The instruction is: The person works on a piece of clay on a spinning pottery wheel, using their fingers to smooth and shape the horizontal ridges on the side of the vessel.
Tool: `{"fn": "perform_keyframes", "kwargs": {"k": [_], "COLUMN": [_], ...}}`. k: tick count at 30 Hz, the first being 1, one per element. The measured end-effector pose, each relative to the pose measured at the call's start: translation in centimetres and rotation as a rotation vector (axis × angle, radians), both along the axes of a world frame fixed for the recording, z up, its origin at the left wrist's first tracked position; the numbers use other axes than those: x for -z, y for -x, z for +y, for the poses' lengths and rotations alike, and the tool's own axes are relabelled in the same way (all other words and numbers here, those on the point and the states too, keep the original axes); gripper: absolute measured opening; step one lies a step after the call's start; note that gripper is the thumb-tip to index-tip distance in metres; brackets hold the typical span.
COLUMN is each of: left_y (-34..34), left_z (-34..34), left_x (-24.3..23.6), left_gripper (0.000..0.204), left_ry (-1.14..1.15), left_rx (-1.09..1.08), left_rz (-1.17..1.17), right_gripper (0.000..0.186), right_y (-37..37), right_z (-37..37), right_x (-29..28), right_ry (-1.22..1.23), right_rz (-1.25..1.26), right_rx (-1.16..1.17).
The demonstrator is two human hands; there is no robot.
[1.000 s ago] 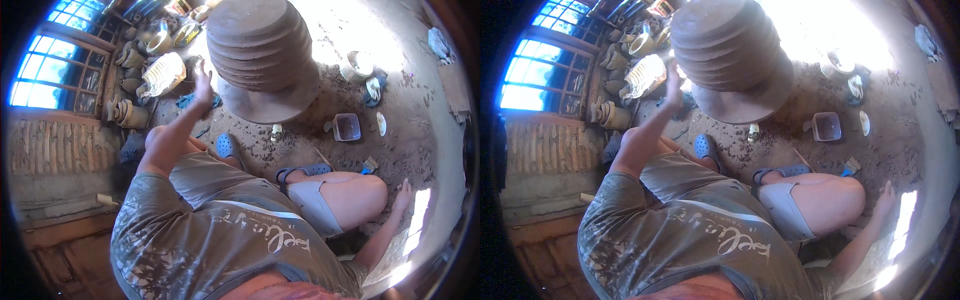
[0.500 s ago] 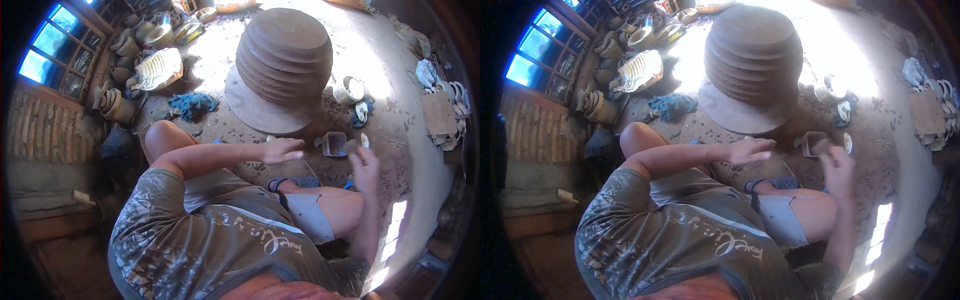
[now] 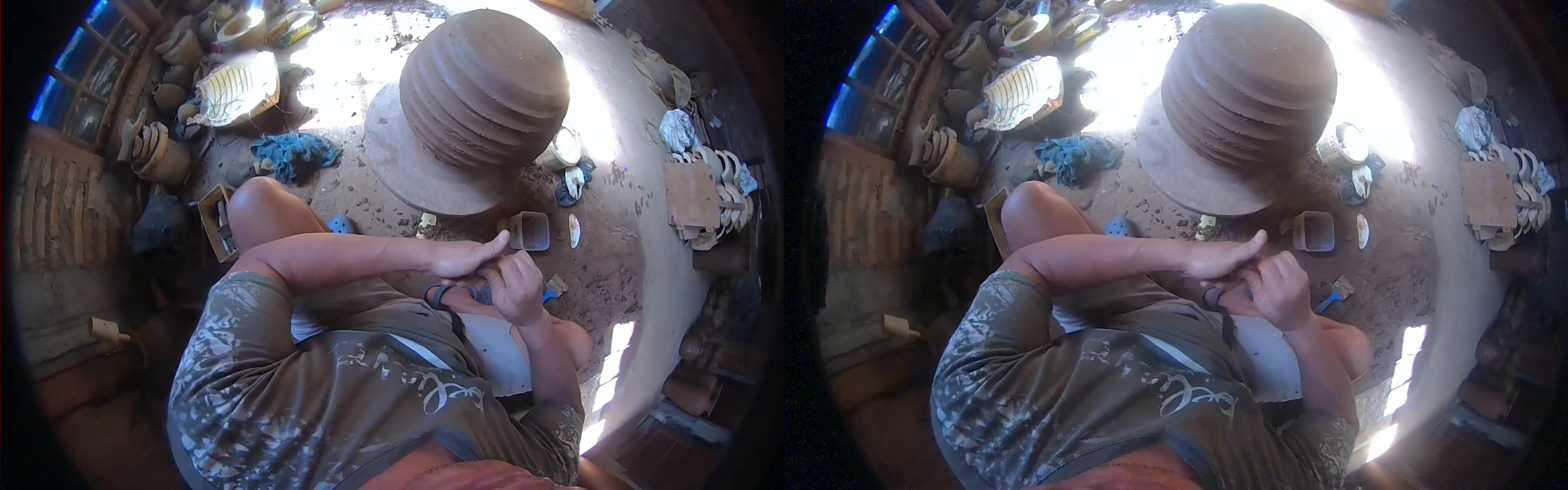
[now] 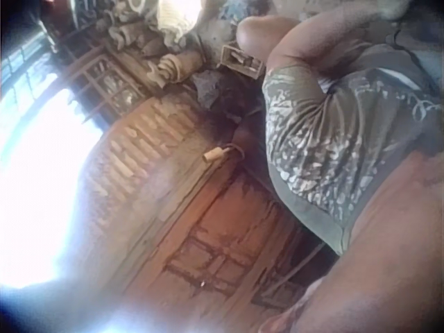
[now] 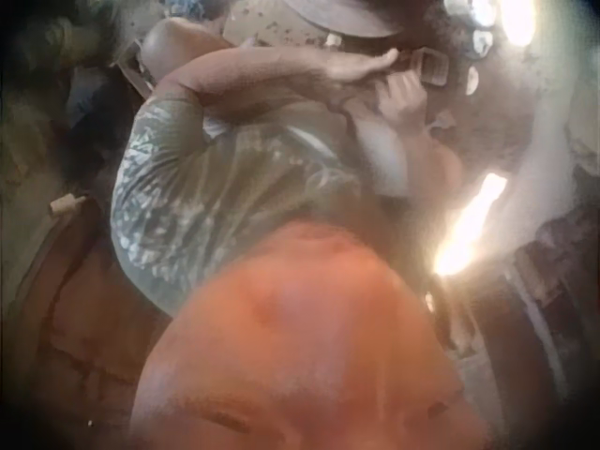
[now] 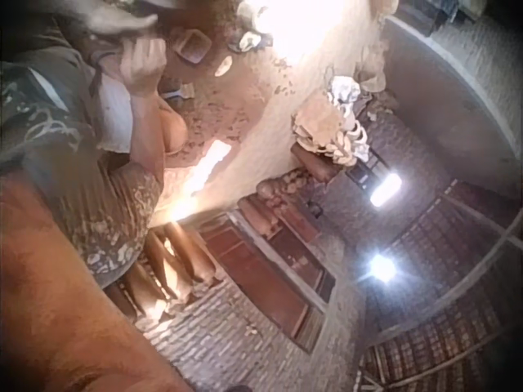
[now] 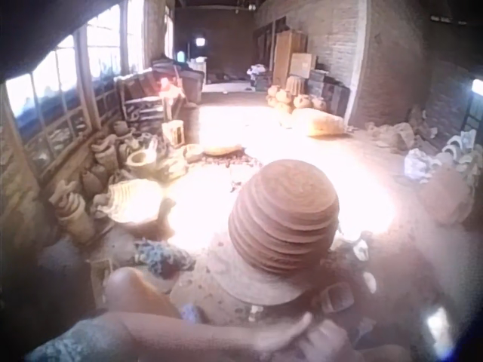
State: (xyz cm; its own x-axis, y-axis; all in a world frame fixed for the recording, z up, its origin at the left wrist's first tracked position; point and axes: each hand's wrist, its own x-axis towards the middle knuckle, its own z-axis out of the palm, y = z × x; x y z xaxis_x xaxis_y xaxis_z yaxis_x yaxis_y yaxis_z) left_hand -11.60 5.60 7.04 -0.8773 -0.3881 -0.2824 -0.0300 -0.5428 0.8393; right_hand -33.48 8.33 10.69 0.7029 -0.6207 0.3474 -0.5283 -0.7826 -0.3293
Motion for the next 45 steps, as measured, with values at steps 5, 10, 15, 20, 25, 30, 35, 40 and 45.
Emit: {"fn": "perform_keyframes", "kwargs": {"k": [5,10,15,20,25,30,35,40,45], "left_y": [-0.5,-3.0,-5.0,-4.3,-1.2,-0.2,1.1,-0.9,-3.8], "left_z": [0.5,-2.6,-5.1,-5.0,-4.8,-4.9,-4.3,-4.1,-3.6], "left_x": [0.7,-0.3,7.4,9.4,6.8,5.7,3.3,0.8,1.3], "left_gripper": [0.066,0.055,0.05,0.055,0.043,0.025,0.032,0.034,0.043], "left_ry": [0.07,0.597,0.587,0.317,0.002,0.046,0.256,0.32,0.345], "left_rx": [-0.302,-0.446,-0.55,-0.63,-0.528,-0.558,-0.475,-0.394,-0.508], "left_rz": [-0.022,-0.427,-0.678,-0.422,-0.276,-0.33,-0.337,-0.366,-0.417], "right_gripper": [0.024,0.014,0.018,0.02,0.03,0.032,0.039,0.033,0.049], "right_y": [-2.4,3.9,19.3,34.4,44.1,40.9,39.4,39.8,47.2], "right_z": [-0.9,-0.9,2.1,15.6,37.5,41.2,44.2,43.6,43.1], "right_x": [-1.6,-2.5,-4.9,0.0,9.5,16.2,21.5,23.6,20.2], "right_ry": [-0.079,-0.424,0.065,-0.301,-1.093,-1.658,-1.544,-1.562,-1.115], "right_rz": [-0.086,-0.591,0.006,0.565,0.92,0.358,0.35,0.297,0.934], "right_rx": [0.112,0.586,1.06,1.532,1.638,1.702,1.624,1.637,1.349]}}
